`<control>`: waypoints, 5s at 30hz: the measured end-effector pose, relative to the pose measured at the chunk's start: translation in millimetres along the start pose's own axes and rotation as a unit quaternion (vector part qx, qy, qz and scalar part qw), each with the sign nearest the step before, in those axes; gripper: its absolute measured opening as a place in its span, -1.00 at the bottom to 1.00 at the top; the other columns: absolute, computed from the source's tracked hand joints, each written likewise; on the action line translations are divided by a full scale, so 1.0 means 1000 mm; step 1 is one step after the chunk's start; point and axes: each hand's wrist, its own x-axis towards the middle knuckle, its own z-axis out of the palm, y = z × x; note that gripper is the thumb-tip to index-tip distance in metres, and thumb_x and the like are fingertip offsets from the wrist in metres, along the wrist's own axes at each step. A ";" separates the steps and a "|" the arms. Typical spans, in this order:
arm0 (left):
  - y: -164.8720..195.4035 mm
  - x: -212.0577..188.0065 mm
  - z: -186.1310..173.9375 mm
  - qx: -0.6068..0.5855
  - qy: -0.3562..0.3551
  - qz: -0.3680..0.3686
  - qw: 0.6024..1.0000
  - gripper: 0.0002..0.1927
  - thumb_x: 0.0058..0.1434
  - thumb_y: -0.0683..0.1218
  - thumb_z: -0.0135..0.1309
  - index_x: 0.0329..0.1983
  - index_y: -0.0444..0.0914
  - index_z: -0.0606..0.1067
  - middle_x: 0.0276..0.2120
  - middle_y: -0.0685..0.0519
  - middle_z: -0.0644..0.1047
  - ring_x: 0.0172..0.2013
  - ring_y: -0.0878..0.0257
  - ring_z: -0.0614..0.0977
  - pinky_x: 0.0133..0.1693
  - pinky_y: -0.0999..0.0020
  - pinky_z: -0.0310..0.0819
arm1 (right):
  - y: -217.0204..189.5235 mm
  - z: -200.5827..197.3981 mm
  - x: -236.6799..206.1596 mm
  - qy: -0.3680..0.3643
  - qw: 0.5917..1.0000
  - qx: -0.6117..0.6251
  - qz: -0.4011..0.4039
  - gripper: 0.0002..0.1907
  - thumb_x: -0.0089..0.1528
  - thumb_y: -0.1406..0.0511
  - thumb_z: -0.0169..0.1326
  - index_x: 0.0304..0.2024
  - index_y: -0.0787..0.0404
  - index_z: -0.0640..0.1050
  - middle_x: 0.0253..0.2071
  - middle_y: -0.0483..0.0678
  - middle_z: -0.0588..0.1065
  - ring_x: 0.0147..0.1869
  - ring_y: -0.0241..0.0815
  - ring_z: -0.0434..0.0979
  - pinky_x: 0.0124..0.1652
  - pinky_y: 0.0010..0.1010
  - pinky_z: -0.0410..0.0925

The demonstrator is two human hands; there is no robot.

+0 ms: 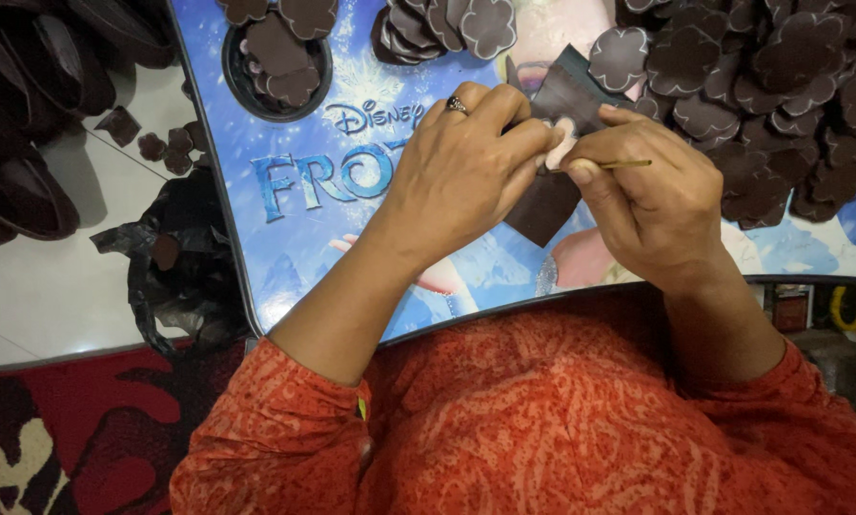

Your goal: The person uses a small pointed tool to trace and refine the edges of a light-colored flower-shaped cutout placed on a dark leather piece. They repeatedly adjust the cutout and work around its perimeter, then set the finished piece aside and pick up another dark leather cutout to continue the process.

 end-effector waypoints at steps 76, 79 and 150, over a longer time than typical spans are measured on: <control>-0.007 0.000 0.004 -0.120 0.025 -0.079 0.989 -0.69 0.25 0.00 0.29 -0.06 -0.18 0.48 -0.15 0.06 0.58 -0.10 0.09 0.61 -0.05 0.17 0.44 | 0.010 -0.001 -0.010 0.120 0.980 -0.068 0.143 -0.74 0.36 0.58 -0.09 -0.04 0.35 0.60 -0.17 0.05 0.51 -0.19 -0.14 0.53 -0.17 -0.38 0.40; -0.012 0.000 0.005 -0.233 0.018 -0.200 0.952 -0.82 0.37 -0.06 0.18 -0.09 -0.22 0.47 -0.28 0.09 0.61 -0.28 0.25 0.67 -0.20 0.34 0.54 | 0.010 0.000 -0.009 0.090 0.981 -0.084 0.152 -0.75 0.34 0.55 0.01 0.00 0.27 0.62 -0.11 0.05 0.54 -0.21 -0.14 0.56 -0.20 -0.37 0.41; -0.025 0.003 -0.013 -0.042 -0.030 -0.031 0.998 -0.53 0.15 0.01 0.26 0.16 -0.07 0.57 0.11 0.08 0.49 0.14 0.01 0.47 0.17 0.07 0.34 | 0.010 -0.001 -0.009 0.113 0.977 0.011 0.179 -0.82 0.47 0.50 0.23 0.11 0.39 0.57 -0.11 0.00 0.63 -0.09 -0.43 0.60 -0.09 -0.60 0.44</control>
